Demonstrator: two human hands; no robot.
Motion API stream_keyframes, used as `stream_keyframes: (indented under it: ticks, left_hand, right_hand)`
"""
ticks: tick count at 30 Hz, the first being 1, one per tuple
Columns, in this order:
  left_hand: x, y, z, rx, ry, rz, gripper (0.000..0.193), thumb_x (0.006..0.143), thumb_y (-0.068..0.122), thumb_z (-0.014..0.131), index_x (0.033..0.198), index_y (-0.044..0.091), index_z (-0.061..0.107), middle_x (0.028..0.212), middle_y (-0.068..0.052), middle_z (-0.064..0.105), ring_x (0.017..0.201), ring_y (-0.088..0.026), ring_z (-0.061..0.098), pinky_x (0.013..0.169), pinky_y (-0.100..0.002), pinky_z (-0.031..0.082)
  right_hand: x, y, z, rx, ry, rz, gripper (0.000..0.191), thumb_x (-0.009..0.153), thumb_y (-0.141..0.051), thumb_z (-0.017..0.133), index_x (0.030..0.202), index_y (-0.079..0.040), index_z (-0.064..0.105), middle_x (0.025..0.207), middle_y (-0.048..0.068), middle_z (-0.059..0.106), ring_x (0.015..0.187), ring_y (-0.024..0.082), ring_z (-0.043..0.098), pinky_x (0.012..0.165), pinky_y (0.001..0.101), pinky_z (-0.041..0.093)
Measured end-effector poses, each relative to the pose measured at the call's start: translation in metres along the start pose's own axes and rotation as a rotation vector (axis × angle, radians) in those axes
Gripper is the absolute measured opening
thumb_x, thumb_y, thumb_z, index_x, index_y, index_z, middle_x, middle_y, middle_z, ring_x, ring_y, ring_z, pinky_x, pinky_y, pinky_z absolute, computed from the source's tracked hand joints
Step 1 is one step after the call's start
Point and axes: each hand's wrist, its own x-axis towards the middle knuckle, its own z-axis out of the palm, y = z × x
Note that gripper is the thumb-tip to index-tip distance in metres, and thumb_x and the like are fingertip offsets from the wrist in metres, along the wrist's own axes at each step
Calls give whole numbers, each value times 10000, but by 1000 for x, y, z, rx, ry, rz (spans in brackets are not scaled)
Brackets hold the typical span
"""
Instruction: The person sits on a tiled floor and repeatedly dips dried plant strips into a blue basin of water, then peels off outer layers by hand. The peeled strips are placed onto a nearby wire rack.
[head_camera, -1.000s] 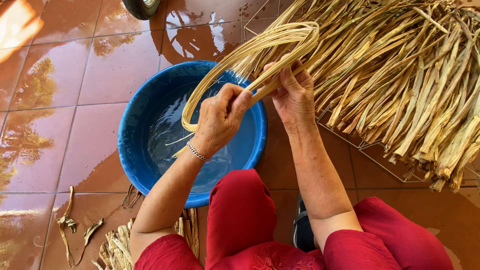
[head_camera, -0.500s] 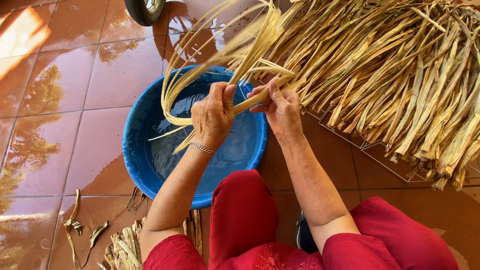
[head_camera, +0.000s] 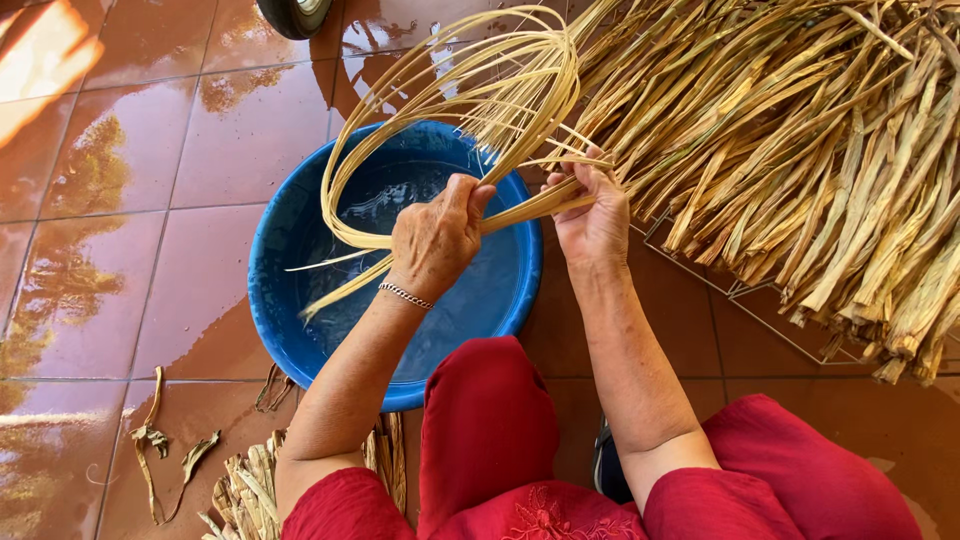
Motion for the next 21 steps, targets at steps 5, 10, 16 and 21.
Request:
stream_keyframes:
  ticks: [5,10,16,21]
  left_hand:
    - [-9,-5,-14,56,-30,0,224,1084,318,577,982,119,567,723,-94,702,523,-323,645,441,-429,482]
    - [-7,-19,-21,147,-29,-74,235,1086,329,572,972,124,582,682,-105,686,511,-334,648,444,-454,486]
    - [-2,-23,-4,97,16,-149,216,1100,324,547,1019,127,574,768,-117,726,562,-362,667,489,-480,502]
    - [-2,-21,-6,-115,-110,-213,376,1082,389,555,1338,130,462,806,-132,730,646,-386,701,507,-490,509]
  right_hand:
    - [3,-10,-7,-247,209,-115,262,871,-193,674,1103,-126,571,889,70,704,739,216,704,599,390,661]
    - [-2,-25,2,-1103,93,-870,138,1055,-182,679,1152,-84,682,1161,99,685,1119,217,618,1015,429,525]
    - [-35,-25,38,-1752,-532,-1371,446,834,-456,740,1144,-137,702,1154,58,683,1191,263,572,1101,576,292]
    - [-27,-16,37,-1909,-702,-1078,223,877,-260,859,1068,-202,760,938,-27,650,1007,204,616,1213,614,263]
